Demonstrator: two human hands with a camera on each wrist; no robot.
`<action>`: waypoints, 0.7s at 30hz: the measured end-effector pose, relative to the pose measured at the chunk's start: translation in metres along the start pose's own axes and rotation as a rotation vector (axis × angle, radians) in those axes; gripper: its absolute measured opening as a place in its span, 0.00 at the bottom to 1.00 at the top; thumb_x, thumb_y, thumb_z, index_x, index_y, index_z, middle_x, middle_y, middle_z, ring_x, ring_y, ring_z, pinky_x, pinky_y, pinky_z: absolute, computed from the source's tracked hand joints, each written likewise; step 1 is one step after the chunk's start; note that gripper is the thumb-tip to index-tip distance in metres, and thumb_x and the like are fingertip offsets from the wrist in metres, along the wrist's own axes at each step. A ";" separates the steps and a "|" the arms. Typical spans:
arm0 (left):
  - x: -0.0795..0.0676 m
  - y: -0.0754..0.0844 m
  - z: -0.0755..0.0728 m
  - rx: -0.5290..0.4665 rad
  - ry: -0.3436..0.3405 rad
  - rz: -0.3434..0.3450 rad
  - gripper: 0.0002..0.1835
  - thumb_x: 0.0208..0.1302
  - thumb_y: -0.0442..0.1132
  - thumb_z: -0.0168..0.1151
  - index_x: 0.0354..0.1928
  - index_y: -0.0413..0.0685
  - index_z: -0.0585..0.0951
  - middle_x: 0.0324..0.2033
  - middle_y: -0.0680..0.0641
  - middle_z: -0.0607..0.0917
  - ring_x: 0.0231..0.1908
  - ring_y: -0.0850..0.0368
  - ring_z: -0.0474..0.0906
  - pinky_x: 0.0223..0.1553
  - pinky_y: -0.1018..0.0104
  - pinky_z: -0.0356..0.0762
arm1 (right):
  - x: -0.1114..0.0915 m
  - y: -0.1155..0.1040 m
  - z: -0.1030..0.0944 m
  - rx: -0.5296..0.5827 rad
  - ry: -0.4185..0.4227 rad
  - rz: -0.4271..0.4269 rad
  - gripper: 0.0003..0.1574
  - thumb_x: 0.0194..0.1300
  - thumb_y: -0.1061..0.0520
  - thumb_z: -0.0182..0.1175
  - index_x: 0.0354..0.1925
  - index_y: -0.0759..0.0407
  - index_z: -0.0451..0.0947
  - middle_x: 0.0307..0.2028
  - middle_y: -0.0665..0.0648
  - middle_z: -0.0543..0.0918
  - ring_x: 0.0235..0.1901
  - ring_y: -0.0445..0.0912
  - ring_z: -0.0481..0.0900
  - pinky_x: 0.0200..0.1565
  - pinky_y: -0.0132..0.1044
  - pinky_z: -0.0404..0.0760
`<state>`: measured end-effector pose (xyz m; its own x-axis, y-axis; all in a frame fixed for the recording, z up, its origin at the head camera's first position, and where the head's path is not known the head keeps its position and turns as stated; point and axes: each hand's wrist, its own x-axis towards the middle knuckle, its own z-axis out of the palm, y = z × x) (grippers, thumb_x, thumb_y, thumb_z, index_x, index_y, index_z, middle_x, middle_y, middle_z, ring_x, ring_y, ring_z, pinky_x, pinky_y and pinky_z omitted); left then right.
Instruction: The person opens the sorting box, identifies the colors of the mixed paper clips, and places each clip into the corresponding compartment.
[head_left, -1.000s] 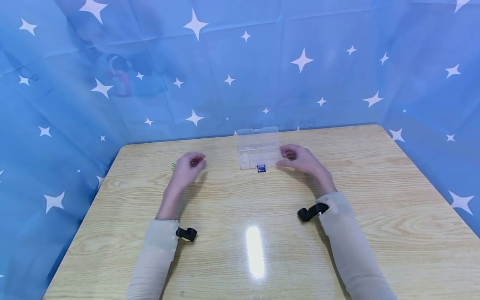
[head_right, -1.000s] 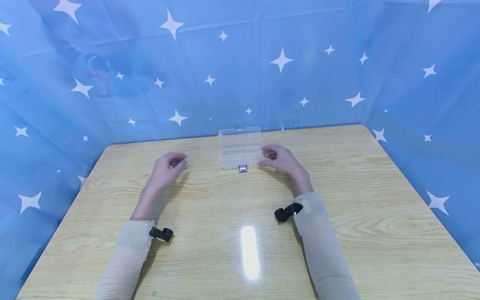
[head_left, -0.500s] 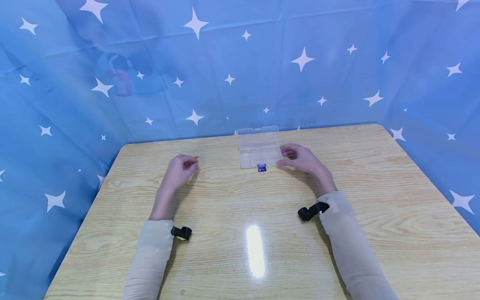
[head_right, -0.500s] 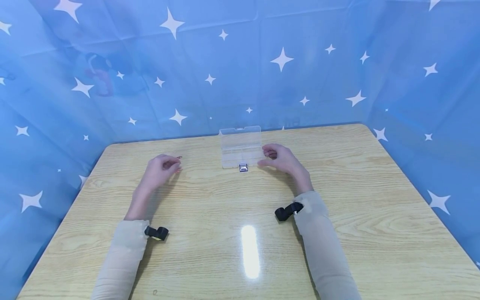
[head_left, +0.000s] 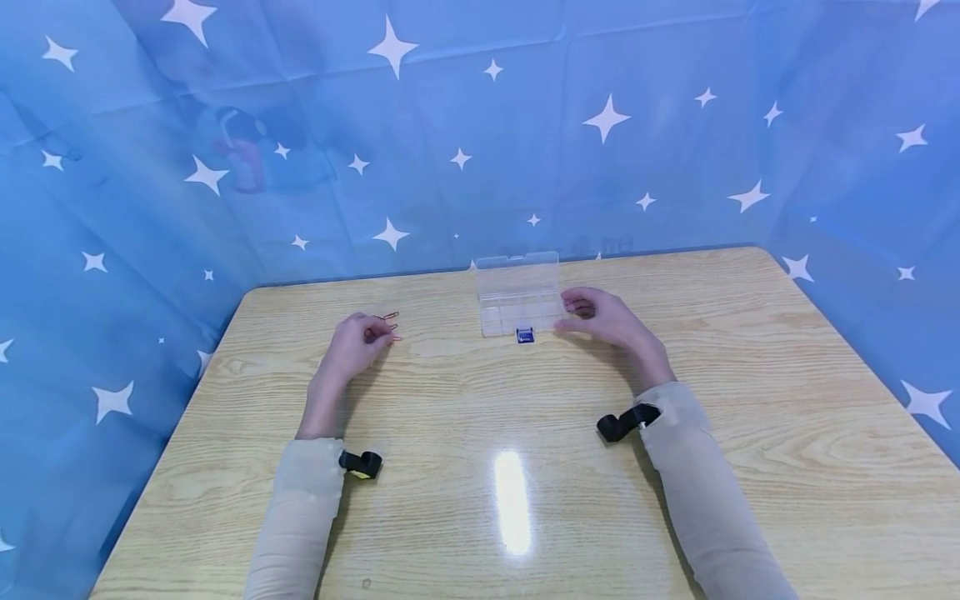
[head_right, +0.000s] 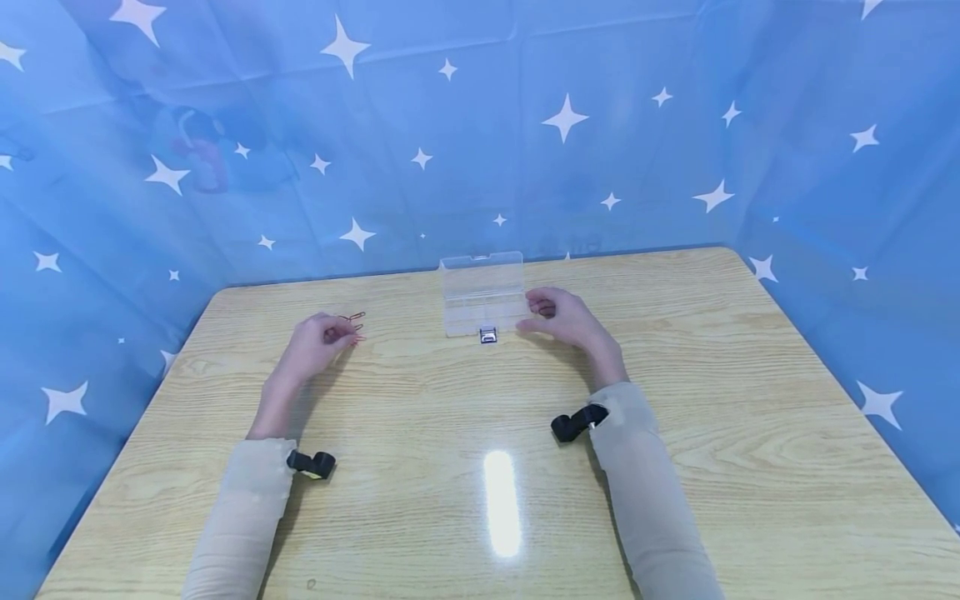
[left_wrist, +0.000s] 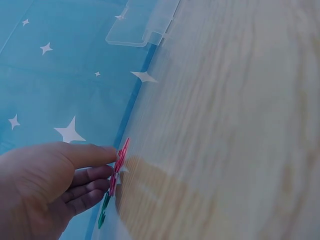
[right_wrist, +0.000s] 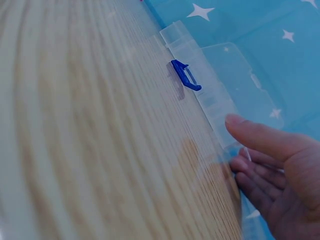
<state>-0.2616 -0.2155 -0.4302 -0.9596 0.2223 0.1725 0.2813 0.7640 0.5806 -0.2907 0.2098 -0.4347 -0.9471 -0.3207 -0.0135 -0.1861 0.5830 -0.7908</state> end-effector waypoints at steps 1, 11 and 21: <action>0.000 -0.001 0.000 0.004 -0.004 0.003 0.07 0.59 0.36 0.61 0.37 0.40 0.82 0.32 0.44 0.76 0.32 0.53 0.71 0.32 0.62 0.71 | 0.000 0.000 0.000 -0.001 0.000 -0.001 0.43 0.52 0.44 0.67 0.61 0.61 0.65 0.53 0.59 0.73 0.53 0.52 0.70 0.57 0.46 0.66; -0.001 0.001 -0.001 0.018 -0.032 -0.023 0.06 0.60 0.36 0.61 0.36 0.41 0.82 0.33 0.44 0.76 0.32 0.52 0.71 0.32 0.61 0.70 | -0.002 -0.001 0.000 -0.002 -0.005 0.010 0.43 0.52 0.44 0.67 0.61 0.58 0.64 0.53 0.56 0.73 0.53 0.50 0.70 0.57 0.45 0.67; -0.001 0.000 -0.001 -0.002 -0.024 -0.055 0.07 0.62 0.37 0.59 0.36 0.40 0.81 0.33 0.44 0.77 0.31 0.53 0.71 0.31 0.63 0.70 | -0.001 0.002 0.000 -0.022 -0.005 -0.013 0.45 0.52 0.43 0.67 0.62 0.60 0.64 0.53 0.58 0.73 0.53 0.51 0.70 0.57 0.46 0.66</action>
<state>-0.2605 -0.2169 -0.4295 -0.9735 0.1942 0.1210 0.2278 0.7743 0.5904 -0.2905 0.2109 -0.4359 -0.9433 -0.3319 -0.0066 -0.2040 0.5950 -0.7774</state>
